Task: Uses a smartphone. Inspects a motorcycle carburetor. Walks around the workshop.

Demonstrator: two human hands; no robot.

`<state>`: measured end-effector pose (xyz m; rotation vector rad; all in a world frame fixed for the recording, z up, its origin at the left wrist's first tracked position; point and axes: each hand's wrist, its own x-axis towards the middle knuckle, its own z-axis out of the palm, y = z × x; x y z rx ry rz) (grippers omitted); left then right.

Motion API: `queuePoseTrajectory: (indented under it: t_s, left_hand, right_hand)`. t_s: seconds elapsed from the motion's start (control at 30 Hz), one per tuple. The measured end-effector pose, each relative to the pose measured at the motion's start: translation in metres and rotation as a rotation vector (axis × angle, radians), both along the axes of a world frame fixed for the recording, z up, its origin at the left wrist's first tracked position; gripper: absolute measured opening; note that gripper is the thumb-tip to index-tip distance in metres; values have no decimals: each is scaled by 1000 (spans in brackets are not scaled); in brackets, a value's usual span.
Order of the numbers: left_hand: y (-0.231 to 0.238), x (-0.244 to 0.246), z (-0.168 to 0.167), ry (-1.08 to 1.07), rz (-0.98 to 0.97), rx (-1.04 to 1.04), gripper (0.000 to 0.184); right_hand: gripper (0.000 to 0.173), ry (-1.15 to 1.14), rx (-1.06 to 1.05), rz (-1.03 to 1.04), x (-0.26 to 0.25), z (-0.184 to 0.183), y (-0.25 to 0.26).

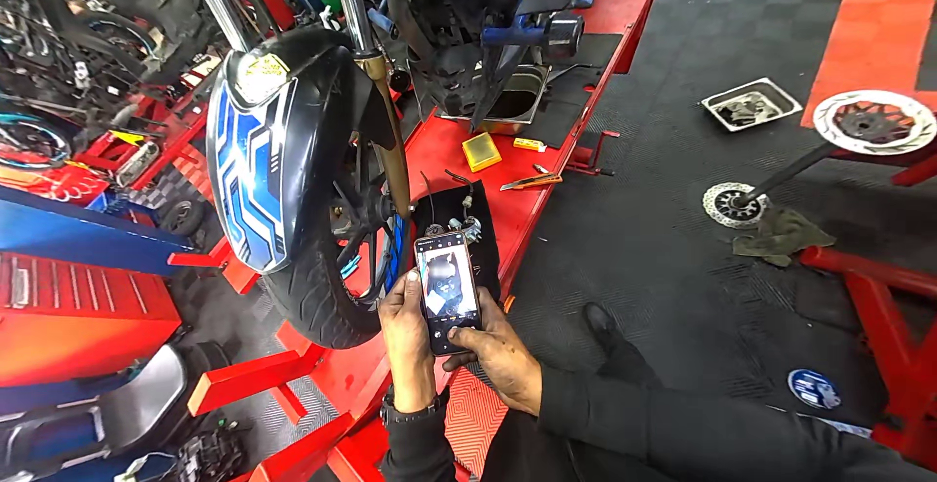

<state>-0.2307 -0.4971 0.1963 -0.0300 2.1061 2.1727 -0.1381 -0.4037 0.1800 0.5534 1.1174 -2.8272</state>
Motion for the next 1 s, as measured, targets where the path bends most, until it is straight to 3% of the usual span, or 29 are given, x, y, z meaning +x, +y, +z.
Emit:
queuePoseTrajectory:
  t_s: [1.0]
  left_hand:
    - [3, -1, -4, 11, 11, 1, 28]
  right_hand:
    - [61, -20, 15, -15, 0, 0, 3]
